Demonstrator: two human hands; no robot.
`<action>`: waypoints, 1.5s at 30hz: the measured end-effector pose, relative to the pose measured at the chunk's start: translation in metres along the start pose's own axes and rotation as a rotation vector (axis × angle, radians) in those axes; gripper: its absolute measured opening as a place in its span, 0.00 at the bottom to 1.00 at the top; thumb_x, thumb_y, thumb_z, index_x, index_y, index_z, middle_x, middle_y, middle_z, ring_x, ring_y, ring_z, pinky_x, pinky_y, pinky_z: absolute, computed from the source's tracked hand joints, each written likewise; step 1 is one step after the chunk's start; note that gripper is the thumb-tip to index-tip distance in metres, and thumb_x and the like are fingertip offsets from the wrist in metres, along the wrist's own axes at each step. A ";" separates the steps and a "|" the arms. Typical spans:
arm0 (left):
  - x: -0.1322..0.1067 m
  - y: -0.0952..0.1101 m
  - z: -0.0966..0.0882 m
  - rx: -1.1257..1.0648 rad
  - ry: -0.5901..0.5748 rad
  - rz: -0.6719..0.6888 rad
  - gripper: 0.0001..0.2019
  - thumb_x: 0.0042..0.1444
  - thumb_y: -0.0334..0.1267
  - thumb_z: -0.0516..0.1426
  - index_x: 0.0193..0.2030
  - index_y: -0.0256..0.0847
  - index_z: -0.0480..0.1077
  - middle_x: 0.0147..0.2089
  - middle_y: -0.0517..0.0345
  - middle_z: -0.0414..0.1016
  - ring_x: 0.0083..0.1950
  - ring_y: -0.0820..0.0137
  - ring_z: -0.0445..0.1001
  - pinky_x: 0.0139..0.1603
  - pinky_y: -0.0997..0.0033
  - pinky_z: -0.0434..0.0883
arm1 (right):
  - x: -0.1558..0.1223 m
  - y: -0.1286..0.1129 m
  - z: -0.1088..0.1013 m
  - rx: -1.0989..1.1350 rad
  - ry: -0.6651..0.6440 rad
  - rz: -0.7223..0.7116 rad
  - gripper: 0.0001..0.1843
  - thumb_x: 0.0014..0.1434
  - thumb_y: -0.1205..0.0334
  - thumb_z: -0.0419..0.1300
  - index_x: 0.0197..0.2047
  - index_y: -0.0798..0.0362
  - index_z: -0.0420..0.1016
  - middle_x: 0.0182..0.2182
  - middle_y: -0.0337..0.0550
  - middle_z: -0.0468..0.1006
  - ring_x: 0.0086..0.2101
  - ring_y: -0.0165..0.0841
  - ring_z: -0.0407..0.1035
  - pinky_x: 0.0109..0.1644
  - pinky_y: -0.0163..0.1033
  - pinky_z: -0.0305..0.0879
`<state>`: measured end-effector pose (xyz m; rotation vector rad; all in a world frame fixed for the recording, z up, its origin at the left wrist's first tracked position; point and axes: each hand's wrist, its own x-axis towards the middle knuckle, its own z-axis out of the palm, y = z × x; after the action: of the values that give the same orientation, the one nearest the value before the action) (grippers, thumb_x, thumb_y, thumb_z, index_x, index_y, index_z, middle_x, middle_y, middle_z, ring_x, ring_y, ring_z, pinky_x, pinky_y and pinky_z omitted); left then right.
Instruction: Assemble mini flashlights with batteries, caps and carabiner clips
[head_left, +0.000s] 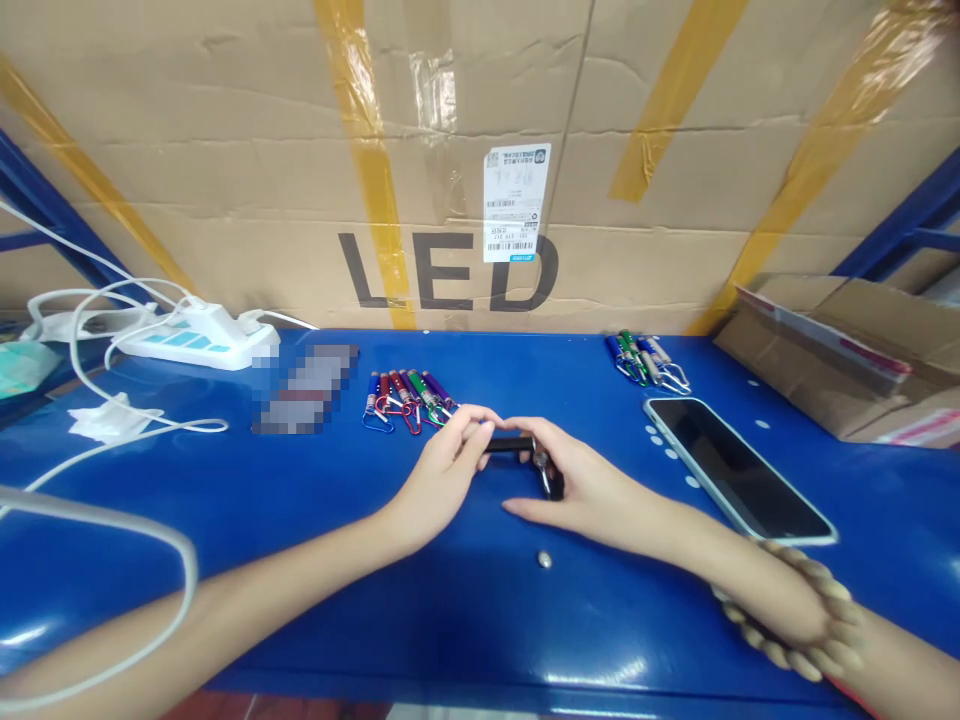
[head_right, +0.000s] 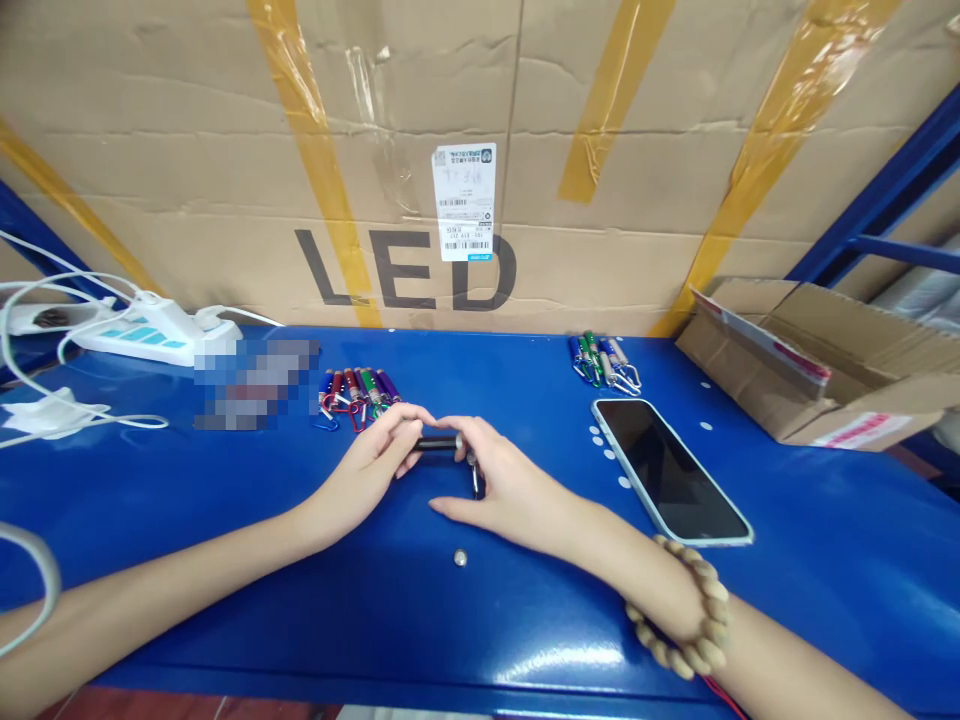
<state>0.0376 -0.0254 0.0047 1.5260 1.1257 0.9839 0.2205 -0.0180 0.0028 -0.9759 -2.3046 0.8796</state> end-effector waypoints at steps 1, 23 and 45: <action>0.001 0.000 -0.001 -0.032 0.024 -0.003 0.11 0.61 0.43 0.47 0.42 0.40 0.65 0.24 0.65 0.60 0.27 0.75 0.59 0.31 0.75 0.58 | 0.001 0.004 -0.004 -0.051 0.017 0.017 0.33 0.54 0.54 0.62 0.59 0.51 0.57 0.49 0.48 0.69 0.45 0.36 0.68 0.50 0.46 0.67; 0.010 0.005 -0.004 -0.900 -0.174 -0.364 0.07 0.57 0.28 0.56 0.39 0.37 0.74 0.34 0.56 0.72 0.32 0.77 0.71 0.33 0.77 0.66 | -0.002 -0.010 -0.025 -0.070 -0.183 -0.003 0.09 0.52 0.57 0.65 0.30 0.55 0.78 0.28 0.41 0.78 0.26 0.27 0.69 0.32 0.31 0.65; 0.003 0.005 -0.003 -0.344 -0.168 0.011 0.05 0.59 0.32 0.54 0.41 0.38 0.62 0.34 0.61 0.74 0.38 0.77 0.71 0.43 0.77 0.63 | 0.000 0.000 -0.017 -0.171 -0.047 0.006 0.05 0.54 0.62 0.64 0.33 0.55 0.77 0.28 0.39 0.77 0.25 0.25 0.68 0.32 0.30 0.63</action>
<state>0.0368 -0.0223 0.0099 1.3086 0.7846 0.9796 0.2318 -0.0116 0.0141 -1.0434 -2.4507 0.7238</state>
